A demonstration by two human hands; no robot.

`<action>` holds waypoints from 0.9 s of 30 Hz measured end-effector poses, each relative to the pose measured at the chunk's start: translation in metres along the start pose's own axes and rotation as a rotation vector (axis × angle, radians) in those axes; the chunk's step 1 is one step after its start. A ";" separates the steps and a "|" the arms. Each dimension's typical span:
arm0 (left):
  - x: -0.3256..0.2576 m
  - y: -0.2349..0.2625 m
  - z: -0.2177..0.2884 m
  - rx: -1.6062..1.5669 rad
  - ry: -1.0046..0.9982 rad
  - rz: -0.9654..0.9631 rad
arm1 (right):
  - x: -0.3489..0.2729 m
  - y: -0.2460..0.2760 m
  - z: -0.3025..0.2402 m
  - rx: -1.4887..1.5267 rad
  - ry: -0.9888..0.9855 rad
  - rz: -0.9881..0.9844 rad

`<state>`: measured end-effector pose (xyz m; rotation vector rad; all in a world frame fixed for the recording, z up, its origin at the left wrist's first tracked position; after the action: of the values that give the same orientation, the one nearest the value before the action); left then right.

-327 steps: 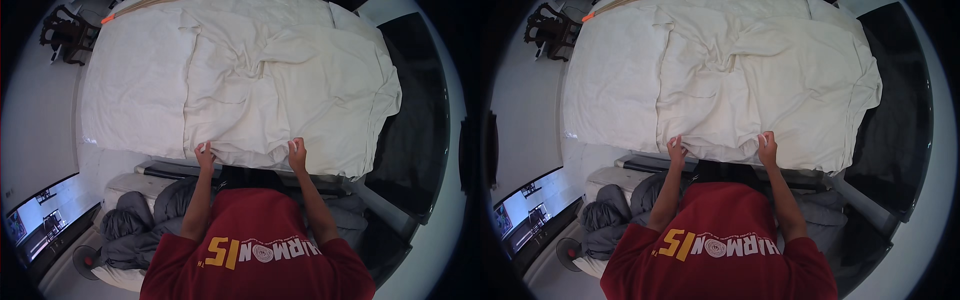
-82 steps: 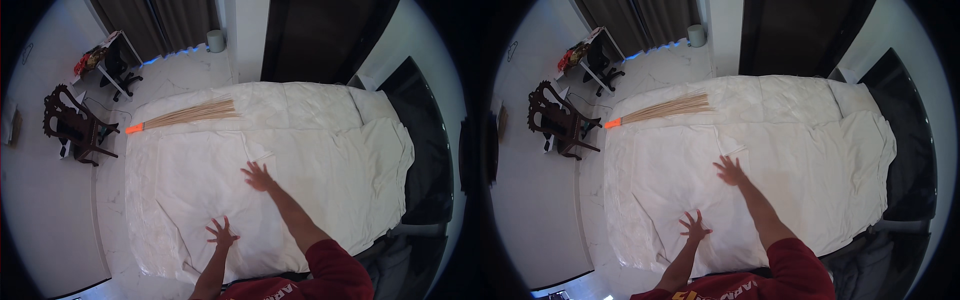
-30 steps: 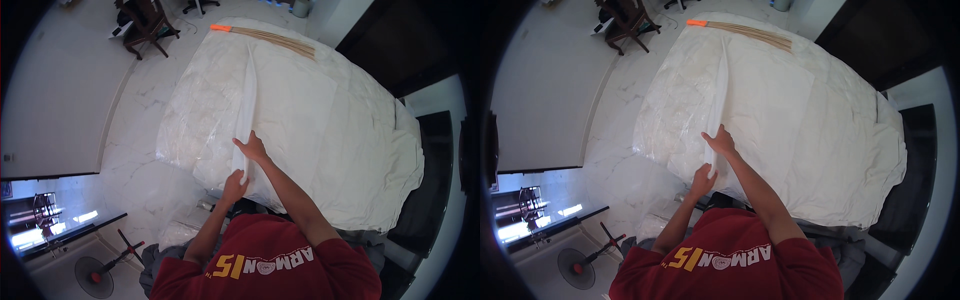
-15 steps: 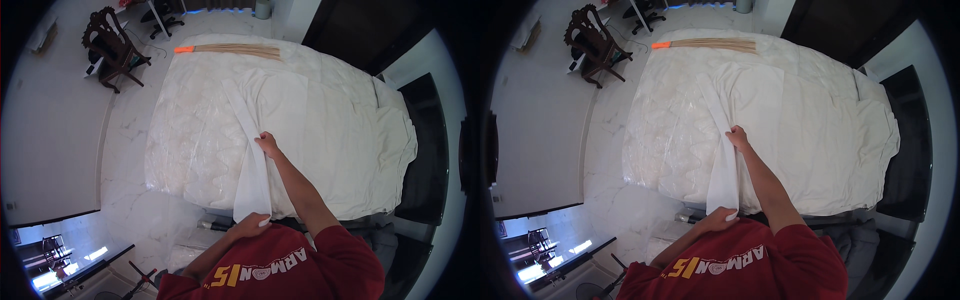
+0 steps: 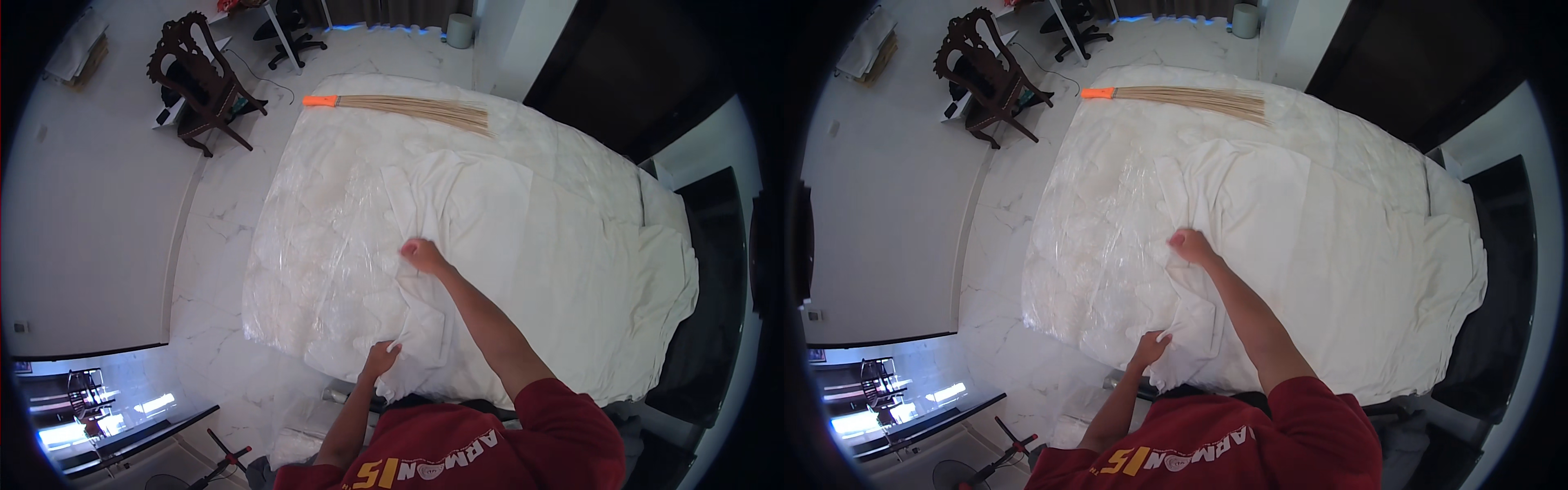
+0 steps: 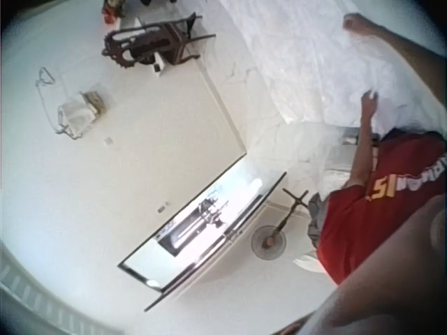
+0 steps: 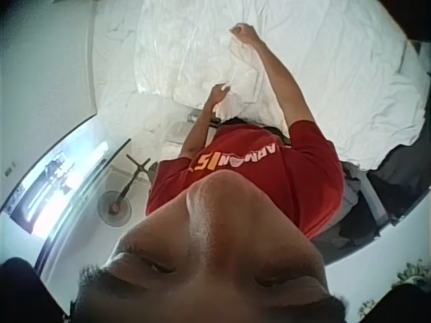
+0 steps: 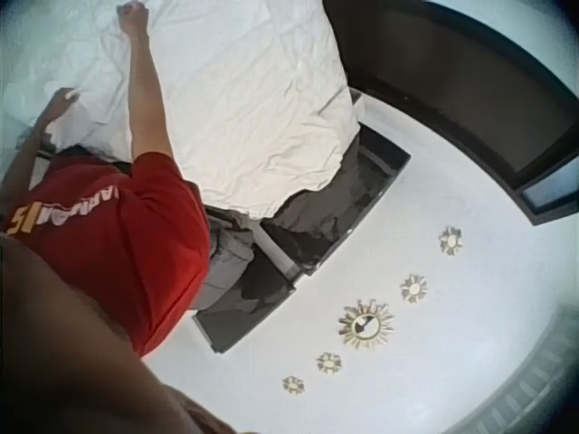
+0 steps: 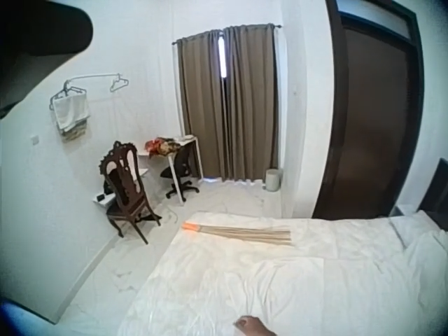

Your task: Folding a white sheet and then dusting a mattress with a rib broom.

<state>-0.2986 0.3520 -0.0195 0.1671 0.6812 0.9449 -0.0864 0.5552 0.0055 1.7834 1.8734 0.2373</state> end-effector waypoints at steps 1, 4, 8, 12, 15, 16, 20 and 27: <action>0.010 -0.001 -0.007 -0.014 -0.009 0.039 | 0.022 0.013 -0.004 0.006 0.024 0.168; 0.033 -0.014 -0.032 -0.159 0.066 -0.153 | 0.083 0.049 -0.001 -0.093 0.044 0.472; 0.042 -0.023 -0.039 -0.140 0.149 -0.261 | 0.142 0.056 0.024 -0.093 -0.162 0.526; 0.032 -0.018 -0.039 -0.224 0.186 -0.272 | 0.144 0.033 0.001 -0.285 -0.478 0.499; 0.024 -0.012 -0.021 -0.128 0.015 -0.169 | 0.150 0.041 -0.004 -0.213 -0.224 0.528; 0.016 -0.010 -0.012 -0.185 0.079 -0.184 | 0.150 0.050 -0.005 -0.193 -0.139 0.589; -0.043 0.005 0.029 -0.353 0.157 -0.230 | 0.126 0.086 -0.035 0.157 -0.079 0.633; -0.111 -0.038 0.147 -0.745 0.202 -0.506 | 0.052 0.292 -0.048 0.846 0.177 0.536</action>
<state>-0.2274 0.2643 0.1311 -0.7375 0.4803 0.6715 0.1461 0.6482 0.1720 2.9092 1.6814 -0.2699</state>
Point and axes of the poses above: each hand's wrist, its own x-axis towards the middle knuckle, its own y-axis out of the back of the hand, z = x × y, the point moved 7 cm from there along x, towards the middle knuckle, and after that the axes turned 1 degree about z, right-handed, at the moved point
